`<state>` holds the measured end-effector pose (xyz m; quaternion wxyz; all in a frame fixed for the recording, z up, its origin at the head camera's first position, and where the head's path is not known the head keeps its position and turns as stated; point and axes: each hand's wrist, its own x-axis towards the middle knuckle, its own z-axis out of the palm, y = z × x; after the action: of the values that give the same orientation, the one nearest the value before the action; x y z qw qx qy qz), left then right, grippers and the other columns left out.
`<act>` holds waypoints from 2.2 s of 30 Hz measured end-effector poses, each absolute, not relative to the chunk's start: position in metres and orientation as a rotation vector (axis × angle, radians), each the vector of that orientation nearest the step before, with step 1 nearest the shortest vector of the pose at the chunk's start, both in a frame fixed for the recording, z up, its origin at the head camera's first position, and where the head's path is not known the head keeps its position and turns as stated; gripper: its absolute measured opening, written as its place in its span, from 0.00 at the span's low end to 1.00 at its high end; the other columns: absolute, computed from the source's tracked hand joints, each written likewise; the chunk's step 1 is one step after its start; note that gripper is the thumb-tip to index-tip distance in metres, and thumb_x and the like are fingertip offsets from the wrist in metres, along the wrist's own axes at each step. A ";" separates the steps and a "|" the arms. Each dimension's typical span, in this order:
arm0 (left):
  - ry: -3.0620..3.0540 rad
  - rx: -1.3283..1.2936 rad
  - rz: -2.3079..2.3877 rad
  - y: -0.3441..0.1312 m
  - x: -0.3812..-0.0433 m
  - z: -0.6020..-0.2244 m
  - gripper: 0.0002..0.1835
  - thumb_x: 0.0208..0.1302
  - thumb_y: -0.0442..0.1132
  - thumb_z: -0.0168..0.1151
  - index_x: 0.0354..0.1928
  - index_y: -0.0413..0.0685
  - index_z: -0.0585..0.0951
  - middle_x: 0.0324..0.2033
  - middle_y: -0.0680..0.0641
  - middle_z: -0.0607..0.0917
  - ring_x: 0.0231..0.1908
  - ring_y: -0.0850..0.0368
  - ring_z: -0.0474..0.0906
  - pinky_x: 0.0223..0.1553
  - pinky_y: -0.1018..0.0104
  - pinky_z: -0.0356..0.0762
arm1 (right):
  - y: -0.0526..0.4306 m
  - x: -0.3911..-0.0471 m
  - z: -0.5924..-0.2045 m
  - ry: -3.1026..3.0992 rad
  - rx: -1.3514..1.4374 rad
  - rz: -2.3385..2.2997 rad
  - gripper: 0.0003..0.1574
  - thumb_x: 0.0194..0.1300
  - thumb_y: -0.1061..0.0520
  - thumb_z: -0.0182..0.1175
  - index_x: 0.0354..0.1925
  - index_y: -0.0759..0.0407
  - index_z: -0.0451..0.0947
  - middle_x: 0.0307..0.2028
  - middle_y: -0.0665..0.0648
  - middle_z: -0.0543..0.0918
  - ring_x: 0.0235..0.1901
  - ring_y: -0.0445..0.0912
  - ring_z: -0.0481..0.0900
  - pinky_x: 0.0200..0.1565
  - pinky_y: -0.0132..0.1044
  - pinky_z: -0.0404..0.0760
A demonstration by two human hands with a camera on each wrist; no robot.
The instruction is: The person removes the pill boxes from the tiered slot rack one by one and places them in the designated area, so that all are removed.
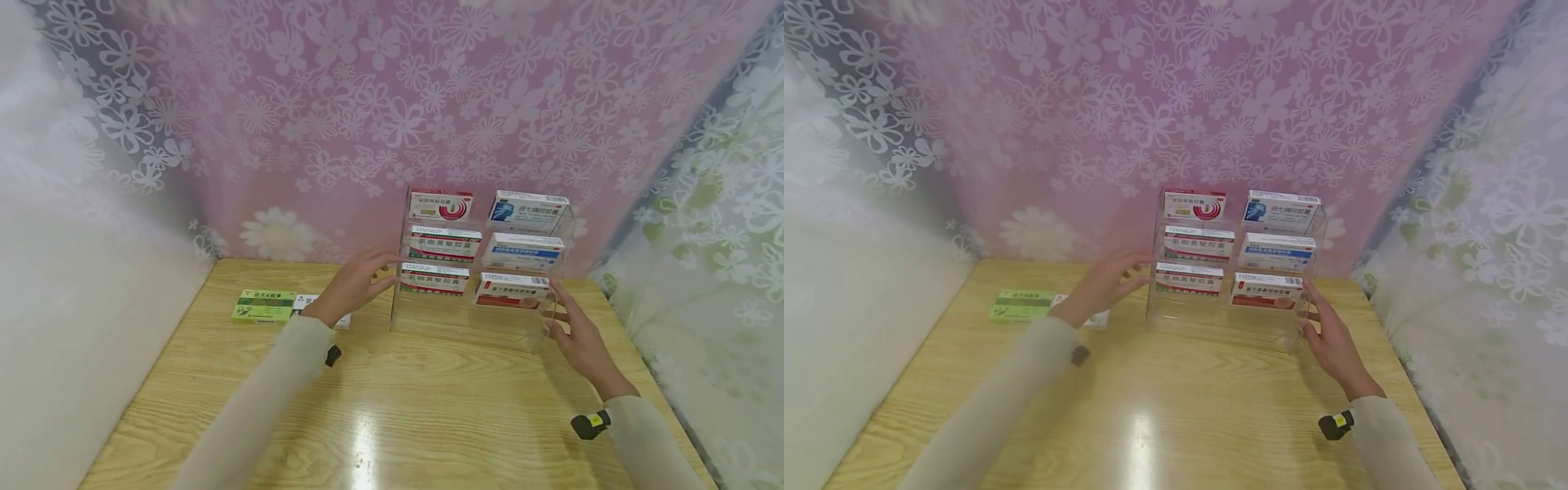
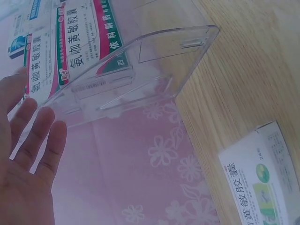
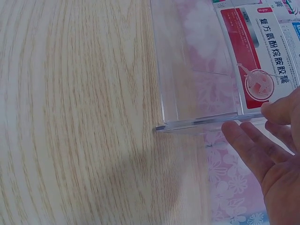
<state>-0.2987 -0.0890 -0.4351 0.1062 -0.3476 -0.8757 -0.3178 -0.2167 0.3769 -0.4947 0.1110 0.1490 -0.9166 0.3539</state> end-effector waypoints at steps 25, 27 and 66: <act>-2.567 -1.007 -0.538 -0.044 -0.301 -0.442 0.17 0.79 0.39 0.68 0.66 0.55 0.86 0.57 0.49 0.85 0.48 0.54 0.86 0.43 0.61 0.87 | 0.377 -0.215 -0.497 -2.682 0.428 1.067 0.56 0.80 0.72 0.56 0.91 0.46 0.41 0.78 0.79 0.64 0.60 0.77 0.82 0.45 0.13 0.79; -2.561 -0.993 -0.511 -0.042 -0.301 -0.442 0.16 0.79 0.39 0.68 0.64 0.56 0.86 0.55 0.49 0.85 0.46 0.54 0.86 0.39 0.62 0.86 | 0.377 -0.215 -0.497 -2.684 0.428 1.068 0.56 0.80 0.72 0.56 0.91 0.46 0.41 0.78 0.79 0.64 0.60 0.77 0.82 0.45 0.13 0.79; -2.688 -0.666 -1.118 -0.222 -0.290 -0.410 0.17 0.83 0.44 0.63 0.68 0.52 0.84 0.65 0.46 0.83 0.61 0.46 0.82 0.64 0.44 0.83 | 0.377 -0.215 -0.497 -2.700 0.412 1.052 0.57 0.81 0.71 0.56 0.91 0.44 0.40 0.77 0.79 0.64 0.60 0.76 0.81 0.44 0.13 0.79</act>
<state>-0.2905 -0.2215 -0.4095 0.0775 -0.2223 -0.8974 -0.3731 -0.2148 0.3765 -0.4971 0.1071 0.1400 -0.9171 0.3575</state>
